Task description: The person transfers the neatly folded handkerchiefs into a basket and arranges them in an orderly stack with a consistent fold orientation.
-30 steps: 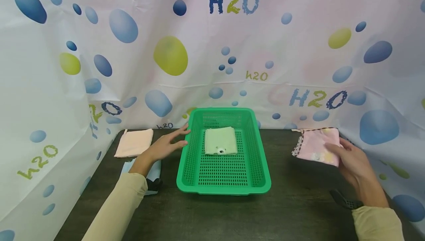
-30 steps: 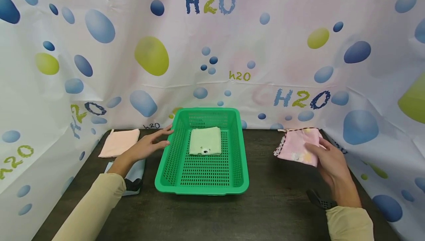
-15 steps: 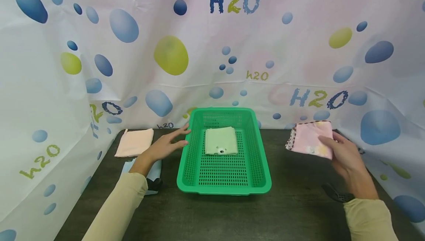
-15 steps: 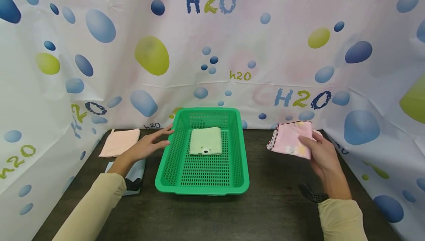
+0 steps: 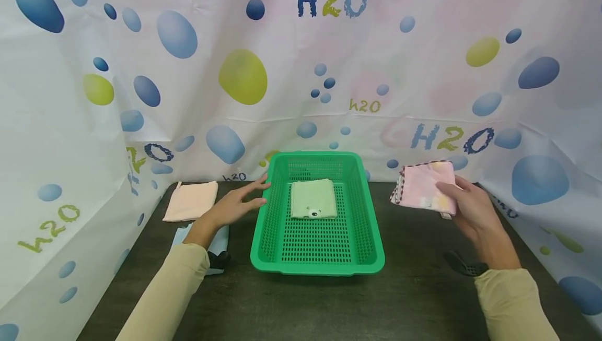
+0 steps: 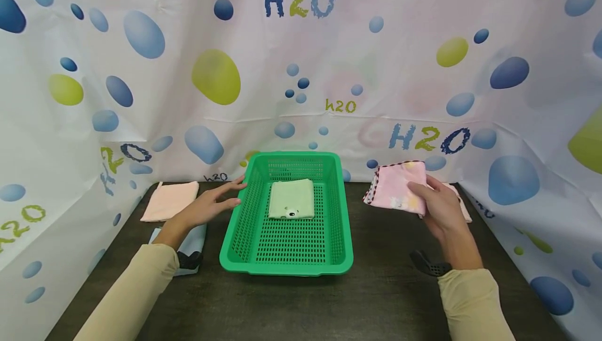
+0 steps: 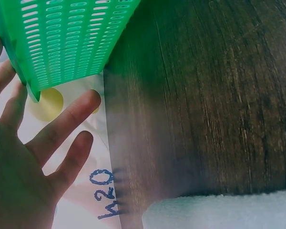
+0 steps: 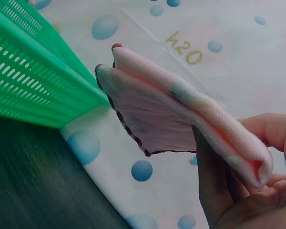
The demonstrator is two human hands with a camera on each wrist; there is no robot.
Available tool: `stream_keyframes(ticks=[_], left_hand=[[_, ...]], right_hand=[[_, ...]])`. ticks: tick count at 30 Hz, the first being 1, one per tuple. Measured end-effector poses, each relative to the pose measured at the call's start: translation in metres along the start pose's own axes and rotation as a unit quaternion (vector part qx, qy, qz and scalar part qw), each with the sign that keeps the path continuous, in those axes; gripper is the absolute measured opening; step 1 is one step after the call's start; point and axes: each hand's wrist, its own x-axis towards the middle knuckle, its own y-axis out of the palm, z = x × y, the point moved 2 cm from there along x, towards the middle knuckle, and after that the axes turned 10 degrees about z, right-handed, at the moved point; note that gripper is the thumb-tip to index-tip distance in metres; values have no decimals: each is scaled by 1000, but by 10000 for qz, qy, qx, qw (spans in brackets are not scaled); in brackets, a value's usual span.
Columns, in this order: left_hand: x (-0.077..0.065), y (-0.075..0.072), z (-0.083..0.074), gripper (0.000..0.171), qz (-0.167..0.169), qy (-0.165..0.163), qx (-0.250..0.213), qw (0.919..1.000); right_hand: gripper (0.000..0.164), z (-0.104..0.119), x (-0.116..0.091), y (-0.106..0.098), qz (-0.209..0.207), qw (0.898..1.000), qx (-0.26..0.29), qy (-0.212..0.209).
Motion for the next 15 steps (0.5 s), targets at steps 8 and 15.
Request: stream_keyframes(ticks=[8,15], left_hand=[[-1,-1,0,58,-5,56,13,10000],[0,-2,-2,58,-117,-45,167,9998]], right_hand=[[99,9,5,15,152,9998,-100,57],[96,15,10,24,297,9995,57,33]])
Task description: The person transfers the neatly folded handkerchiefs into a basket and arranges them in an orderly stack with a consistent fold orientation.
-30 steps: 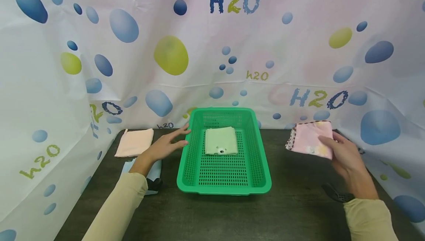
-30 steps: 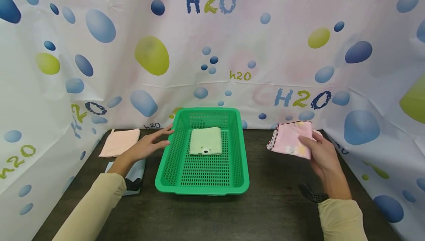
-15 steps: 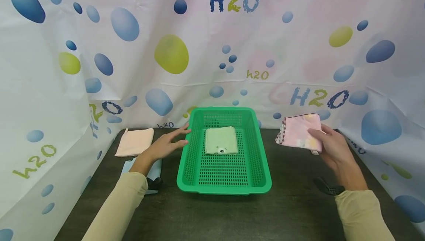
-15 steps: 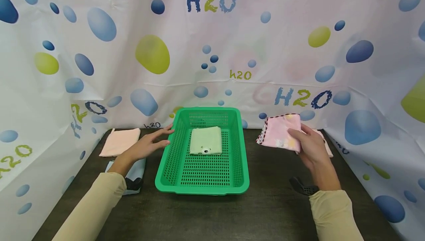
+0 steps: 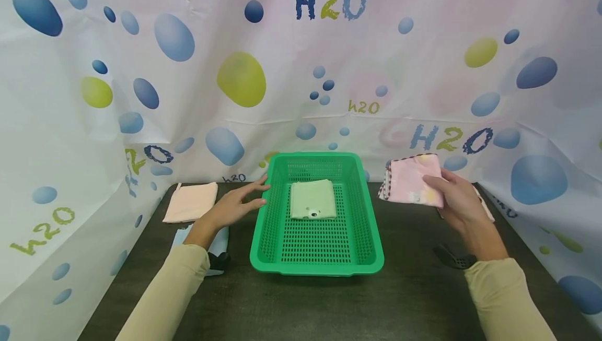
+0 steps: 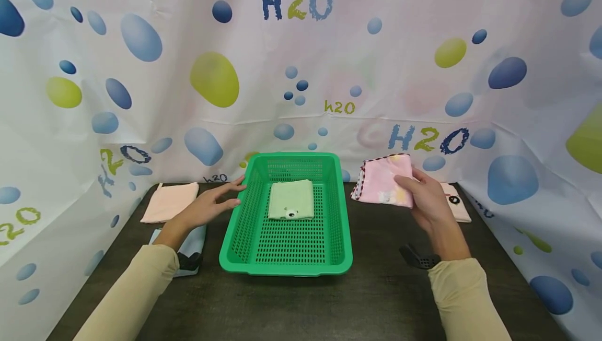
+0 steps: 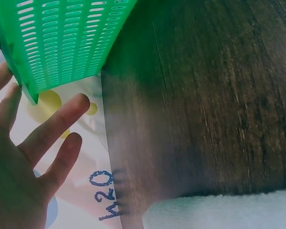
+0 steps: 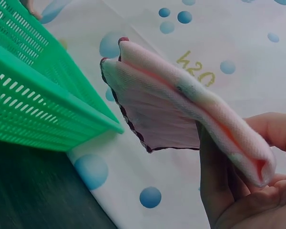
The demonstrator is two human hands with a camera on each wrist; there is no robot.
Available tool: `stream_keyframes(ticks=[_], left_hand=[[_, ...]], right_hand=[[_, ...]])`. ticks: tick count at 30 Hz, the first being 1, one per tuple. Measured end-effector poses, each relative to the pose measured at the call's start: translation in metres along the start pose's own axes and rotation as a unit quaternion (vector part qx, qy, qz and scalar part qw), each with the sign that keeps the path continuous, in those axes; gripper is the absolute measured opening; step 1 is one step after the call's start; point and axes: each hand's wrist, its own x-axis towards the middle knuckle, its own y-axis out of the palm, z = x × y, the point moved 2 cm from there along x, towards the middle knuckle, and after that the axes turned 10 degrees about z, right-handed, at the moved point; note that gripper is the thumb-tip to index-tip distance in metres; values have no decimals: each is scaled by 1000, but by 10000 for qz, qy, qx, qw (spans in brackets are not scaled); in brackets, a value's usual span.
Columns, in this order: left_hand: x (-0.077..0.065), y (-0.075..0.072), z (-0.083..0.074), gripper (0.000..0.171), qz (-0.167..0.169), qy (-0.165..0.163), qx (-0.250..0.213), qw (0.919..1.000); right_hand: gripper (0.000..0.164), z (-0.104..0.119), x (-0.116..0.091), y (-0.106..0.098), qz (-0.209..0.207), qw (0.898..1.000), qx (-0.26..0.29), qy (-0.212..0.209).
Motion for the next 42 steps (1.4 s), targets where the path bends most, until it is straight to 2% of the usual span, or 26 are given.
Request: stream_keyframes(ticks=[6,14,21,25,32,42], left_hand=[[0,-1,-3,64,49,94,104,9999],[2,-5,-8,65,151,125,152,9997],[1,-6,-9,67,157,103,216,9996],[0,-5,-9,69,174,61,203,9996],[1,-4,-10,68,156,173,245,9994],[0,-3,-8,69,129,152,197,9996]], right_hand=[[96,2,4,8,-21,9996,-260,72],[89,9,5,24,192,9992,-297,-192],[84,15,10,43,380,9970,-604,-310],[80,16,13,52,500,9964,-568,-372],[74,13,24,64,645,9961,-354,-483],[71,10,38,83,685,9965,17,-487]])
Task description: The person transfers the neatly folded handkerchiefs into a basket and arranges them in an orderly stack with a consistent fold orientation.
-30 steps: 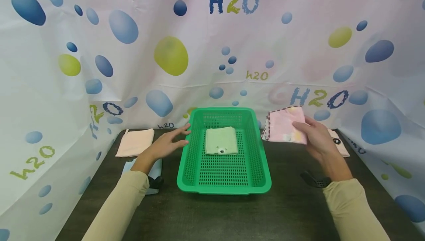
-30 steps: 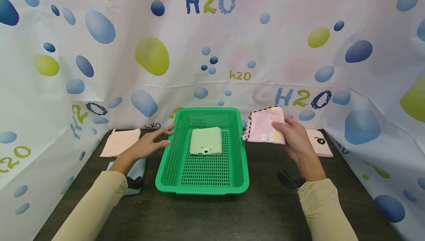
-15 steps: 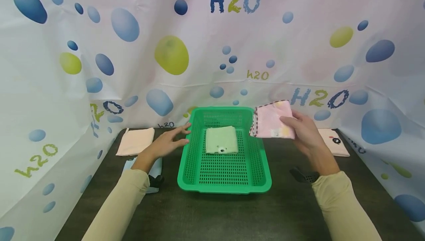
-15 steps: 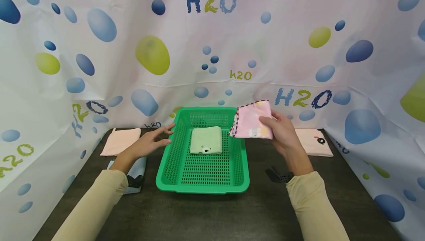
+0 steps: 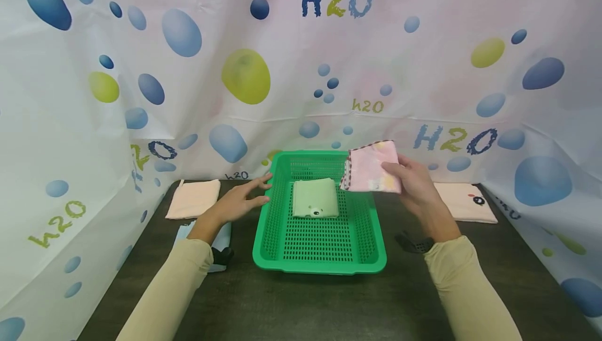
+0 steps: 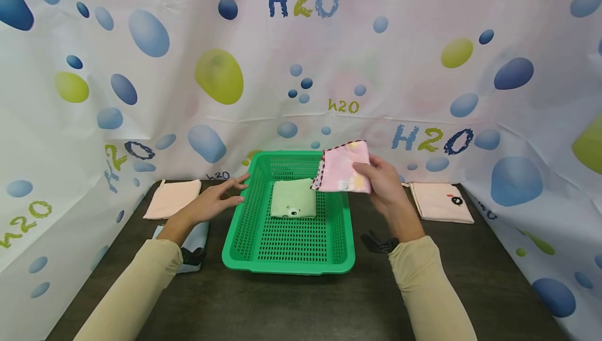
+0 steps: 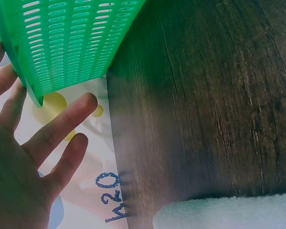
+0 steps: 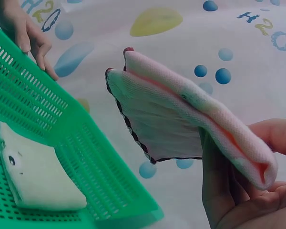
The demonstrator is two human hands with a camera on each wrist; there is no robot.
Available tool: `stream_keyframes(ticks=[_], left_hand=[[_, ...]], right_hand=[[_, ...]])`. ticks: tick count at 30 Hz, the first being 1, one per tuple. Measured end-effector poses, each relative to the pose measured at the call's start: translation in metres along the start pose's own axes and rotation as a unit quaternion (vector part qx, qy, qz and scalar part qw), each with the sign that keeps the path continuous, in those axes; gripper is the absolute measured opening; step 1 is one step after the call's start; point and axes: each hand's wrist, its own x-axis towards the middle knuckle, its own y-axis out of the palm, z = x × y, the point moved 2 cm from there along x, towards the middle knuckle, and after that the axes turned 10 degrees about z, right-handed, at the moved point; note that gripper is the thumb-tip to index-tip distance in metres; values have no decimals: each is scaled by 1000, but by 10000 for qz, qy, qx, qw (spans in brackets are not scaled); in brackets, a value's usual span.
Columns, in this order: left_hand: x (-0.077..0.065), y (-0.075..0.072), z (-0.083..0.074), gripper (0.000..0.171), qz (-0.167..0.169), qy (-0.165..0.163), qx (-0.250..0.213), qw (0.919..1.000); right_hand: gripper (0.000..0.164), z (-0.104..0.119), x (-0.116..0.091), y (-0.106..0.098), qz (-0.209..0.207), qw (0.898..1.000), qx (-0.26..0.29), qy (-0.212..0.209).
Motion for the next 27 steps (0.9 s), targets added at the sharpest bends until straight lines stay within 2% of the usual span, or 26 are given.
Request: stream_keyframes(ticks=[20,27], left_hand=[[1,2,1,69,-25,-77,44,10000],[1,0,2,69,-32,-122,47,9999]], right_hand=[[62,-9,30,34,113,9994,314,-75],[60,-9,44,45,-9,9974,719,-28]])
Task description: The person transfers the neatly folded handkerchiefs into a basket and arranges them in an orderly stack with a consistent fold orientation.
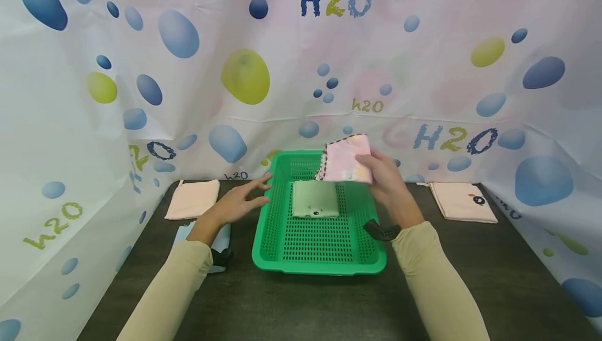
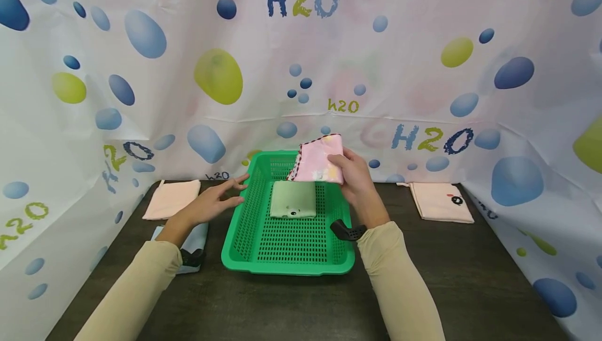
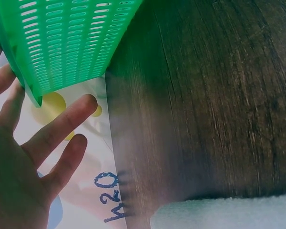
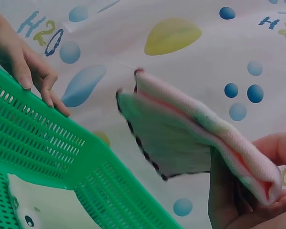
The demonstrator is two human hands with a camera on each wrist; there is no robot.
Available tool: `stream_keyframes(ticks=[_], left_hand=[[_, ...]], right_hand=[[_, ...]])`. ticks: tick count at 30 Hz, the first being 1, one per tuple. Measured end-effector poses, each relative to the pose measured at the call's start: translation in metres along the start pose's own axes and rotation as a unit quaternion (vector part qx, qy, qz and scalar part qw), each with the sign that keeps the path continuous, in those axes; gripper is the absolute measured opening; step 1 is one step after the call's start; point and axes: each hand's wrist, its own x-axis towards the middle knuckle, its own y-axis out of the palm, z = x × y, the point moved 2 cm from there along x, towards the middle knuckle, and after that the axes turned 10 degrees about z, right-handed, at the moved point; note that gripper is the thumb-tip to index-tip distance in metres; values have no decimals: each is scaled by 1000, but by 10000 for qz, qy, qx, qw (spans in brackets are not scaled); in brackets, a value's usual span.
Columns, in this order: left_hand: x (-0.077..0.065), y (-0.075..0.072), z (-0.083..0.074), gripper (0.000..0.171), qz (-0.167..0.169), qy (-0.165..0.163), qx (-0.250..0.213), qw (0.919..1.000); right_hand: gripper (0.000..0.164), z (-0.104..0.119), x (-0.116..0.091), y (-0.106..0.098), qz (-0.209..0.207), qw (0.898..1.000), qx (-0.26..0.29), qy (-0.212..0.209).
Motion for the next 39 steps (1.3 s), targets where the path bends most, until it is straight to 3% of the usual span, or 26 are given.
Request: stream_keyframes(ticks=[18,39], left_hand=[[0,1,1,69,-48,-25,-139,9999],[0,3,1,69,-70,-39,-227,9997]], right_hand=[[60,-8,26,33,27,9981,564,245],[60,-33,52,46,-84,9955,688,651]])
